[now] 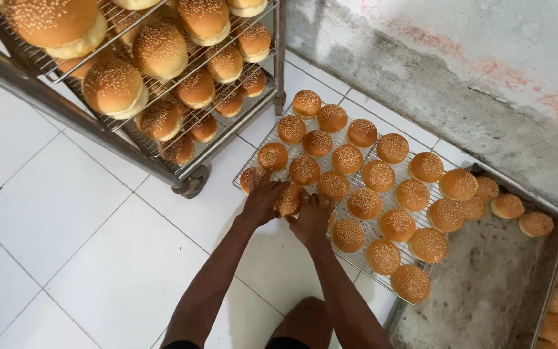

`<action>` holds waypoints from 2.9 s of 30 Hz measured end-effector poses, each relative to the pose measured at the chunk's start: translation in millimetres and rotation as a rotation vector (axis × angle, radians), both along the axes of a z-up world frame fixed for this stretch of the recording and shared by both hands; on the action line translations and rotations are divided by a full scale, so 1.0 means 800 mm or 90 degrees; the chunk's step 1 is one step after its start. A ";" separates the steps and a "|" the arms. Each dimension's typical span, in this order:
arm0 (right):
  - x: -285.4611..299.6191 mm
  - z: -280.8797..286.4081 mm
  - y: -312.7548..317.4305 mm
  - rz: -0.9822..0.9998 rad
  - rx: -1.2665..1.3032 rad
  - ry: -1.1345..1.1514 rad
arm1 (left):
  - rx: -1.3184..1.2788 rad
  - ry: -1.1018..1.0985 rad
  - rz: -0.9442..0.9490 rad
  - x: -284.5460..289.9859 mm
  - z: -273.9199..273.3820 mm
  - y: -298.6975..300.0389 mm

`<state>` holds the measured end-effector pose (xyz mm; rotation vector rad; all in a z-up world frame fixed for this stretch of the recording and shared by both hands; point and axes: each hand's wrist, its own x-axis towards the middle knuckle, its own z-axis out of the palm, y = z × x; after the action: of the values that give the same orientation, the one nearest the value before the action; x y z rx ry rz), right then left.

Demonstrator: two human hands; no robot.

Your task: The recorder is transferring sesame seed burger buns from flat baking trays onto a wire cooling rack and placing the rack onto a storage shelf.

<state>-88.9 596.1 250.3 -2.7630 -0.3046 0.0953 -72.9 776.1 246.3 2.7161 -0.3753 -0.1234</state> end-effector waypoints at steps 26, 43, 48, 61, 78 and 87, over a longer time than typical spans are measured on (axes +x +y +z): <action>-0.042 0.003 -0.087 -0.066 0.065 -0.106 | -0.070 -0.037 -0.136 -0.010 0.006 -0.084; -0.020 0.028 -0.085 -0.089 0.051 -0.054 | -0.017 0.068 -0.086 0.001 0.065 -0.069; 0.060 -0.002 -0.074 -0.043 0.026 -0.075 | -0.068 -0.062 -0.014 0.060 0.026 -0.035; 0.132 0.003 -0.039 0.070 -0.010 0.035 | 0.021 0.000 -0.001 0.113 0.050 -0.037; 0.129 -0.002 -0.042 0.064 -0.018 -0.067 | -0.086 -0.010 0.068 0.114 0.046 0.007; 0.157 0.024 0.037 0.141 0.082 -0.063 | 0.018 0.106 0.235 0.142 0.030 0.079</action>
<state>36.8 625.3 269.9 -2.6025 -0.6215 -0.0052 40.4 839.5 270.0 2.7246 0.1776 -0.2499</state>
